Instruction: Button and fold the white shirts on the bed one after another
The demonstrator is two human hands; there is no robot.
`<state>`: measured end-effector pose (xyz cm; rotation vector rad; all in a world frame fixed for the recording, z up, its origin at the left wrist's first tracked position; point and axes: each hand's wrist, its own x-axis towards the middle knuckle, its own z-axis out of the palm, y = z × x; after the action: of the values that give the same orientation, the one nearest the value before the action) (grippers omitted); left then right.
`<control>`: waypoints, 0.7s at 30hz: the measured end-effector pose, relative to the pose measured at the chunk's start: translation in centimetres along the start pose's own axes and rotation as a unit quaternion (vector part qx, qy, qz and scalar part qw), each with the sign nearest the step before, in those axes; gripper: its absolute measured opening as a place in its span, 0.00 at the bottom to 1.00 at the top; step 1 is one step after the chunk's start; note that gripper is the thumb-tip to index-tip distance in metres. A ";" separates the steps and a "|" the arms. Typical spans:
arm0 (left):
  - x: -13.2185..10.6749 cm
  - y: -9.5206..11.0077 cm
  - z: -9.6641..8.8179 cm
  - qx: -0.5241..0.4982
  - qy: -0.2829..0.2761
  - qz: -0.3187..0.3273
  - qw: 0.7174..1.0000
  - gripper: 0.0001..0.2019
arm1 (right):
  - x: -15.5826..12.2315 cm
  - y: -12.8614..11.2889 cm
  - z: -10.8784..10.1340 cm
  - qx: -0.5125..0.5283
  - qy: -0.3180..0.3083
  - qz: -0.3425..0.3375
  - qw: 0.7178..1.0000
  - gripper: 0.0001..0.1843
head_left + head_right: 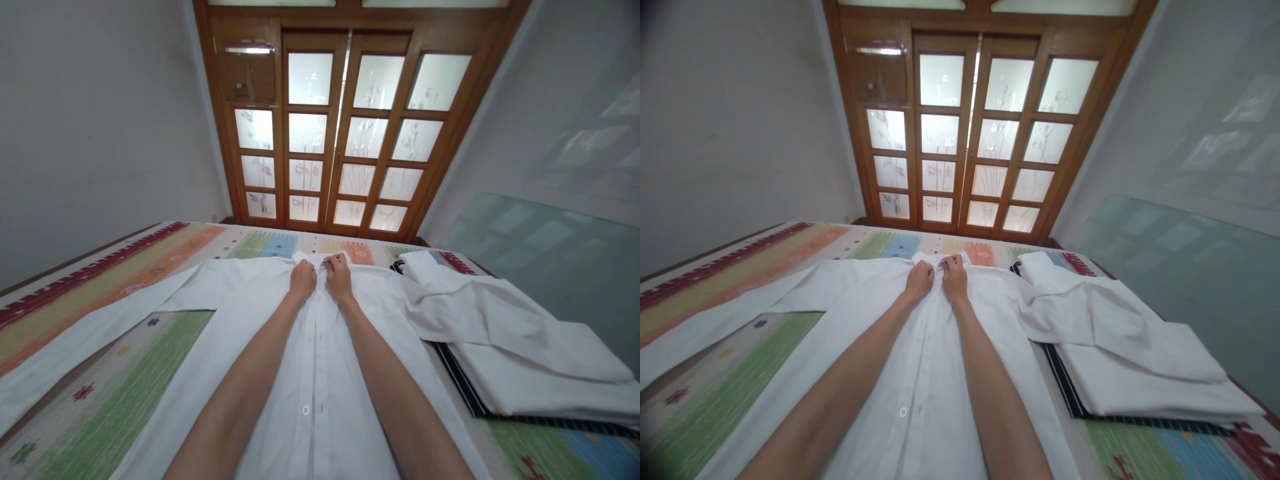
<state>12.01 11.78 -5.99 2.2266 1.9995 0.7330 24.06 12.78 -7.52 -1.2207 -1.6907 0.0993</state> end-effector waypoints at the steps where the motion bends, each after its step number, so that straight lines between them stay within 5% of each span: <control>1: 0.1 0.0 0.1 -0.014 0.006 -0.002 1.000 0.14 | 0.0 0.0 0.0 0.006 -0.005 -0.002 1.000 0.12; 9: 0.5 -0.1 0.2 -0.089 0.022 -0.012 0.996 0.10 | 0.1 0.1 0.0 -0.016 -0.100 0.014 0.995 0.14; 21: 0.0 -0.1 -0.1 -0.165 0.091 0.011 0.982 0.09 | 0.5 1.1 0.4 0.121 -0.092 0.060 0.987 0.11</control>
<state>11.85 11.79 -5.90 2.0547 1.7655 1.2097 24.46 13.85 -8.03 -1.1561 -1.7046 0.4904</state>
